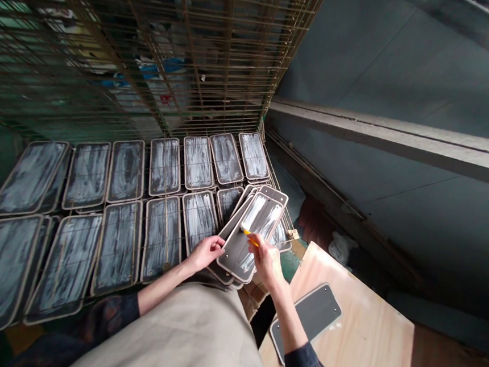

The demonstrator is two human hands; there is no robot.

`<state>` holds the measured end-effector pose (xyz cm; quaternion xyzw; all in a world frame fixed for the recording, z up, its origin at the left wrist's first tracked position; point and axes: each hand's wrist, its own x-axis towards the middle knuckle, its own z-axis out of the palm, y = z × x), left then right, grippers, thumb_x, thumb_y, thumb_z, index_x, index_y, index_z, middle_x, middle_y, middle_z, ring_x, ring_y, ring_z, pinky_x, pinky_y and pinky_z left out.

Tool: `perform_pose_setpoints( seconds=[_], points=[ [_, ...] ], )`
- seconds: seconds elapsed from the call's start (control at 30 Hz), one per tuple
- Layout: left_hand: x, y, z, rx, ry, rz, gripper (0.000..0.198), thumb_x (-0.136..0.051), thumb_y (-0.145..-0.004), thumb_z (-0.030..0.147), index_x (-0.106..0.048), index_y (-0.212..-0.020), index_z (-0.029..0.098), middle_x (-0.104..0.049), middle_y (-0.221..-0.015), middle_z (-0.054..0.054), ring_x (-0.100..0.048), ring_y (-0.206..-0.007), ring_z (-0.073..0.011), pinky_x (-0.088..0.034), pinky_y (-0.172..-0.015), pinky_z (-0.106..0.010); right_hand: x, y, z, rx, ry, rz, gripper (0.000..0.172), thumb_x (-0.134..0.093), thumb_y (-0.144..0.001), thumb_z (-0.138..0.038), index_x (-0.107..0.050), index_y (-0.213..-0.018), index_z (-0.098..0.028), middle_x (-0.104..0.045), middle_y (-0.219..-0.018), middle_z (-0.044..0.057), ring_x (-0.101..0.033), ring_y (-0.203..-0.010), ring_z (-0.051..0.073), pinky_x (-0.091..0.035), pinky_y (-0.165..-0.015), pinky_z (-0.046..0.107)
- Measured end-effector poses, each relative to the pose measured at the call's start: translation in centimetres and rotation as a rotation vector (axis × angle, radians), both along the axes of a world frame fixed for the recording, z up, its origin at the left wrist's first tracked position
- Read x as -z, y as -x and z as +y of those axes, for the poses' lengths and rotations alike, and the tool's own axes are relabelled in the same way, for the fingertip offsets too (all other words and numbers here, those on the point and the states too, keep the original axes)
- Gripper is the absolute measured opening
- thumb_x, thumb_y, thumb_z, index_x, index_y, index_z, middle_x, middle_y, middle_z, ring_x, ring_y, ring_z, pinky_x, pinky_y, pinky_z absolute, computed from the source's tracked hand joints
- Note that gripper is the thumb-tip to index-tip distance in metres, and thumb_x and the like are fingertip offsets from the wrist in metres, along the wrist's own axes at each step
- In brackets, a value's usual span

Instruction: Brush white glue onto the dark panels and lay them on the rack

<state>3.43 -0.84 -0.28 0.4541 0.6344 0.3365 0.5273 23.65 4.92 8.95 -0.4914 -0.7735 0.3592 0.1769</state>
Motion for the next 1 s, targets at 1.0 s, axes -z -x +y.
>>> perform_pose_setpoints(
  seconds=[1.0],
  points=[
    [-0.1,0.0,0.2,-0.036,0.043,-0.037,0.022,-0.059,-0.070,0.024,-0.066,-0.088,0.013,-0.060,-0.059,0.001,-0.053,-0.053,-0.0108,-0.038,-0.053,-0.021,1.7,-2.0,8.6,0.361,-0.274,0.165,0.029,-0.041,-0.092,-0.041,-0.057,-0.106,-0.021,-0.068,-0.076,0.003,-0.067,-0.069,0.016,-0.052,-0.065,0.027]
  ],
)
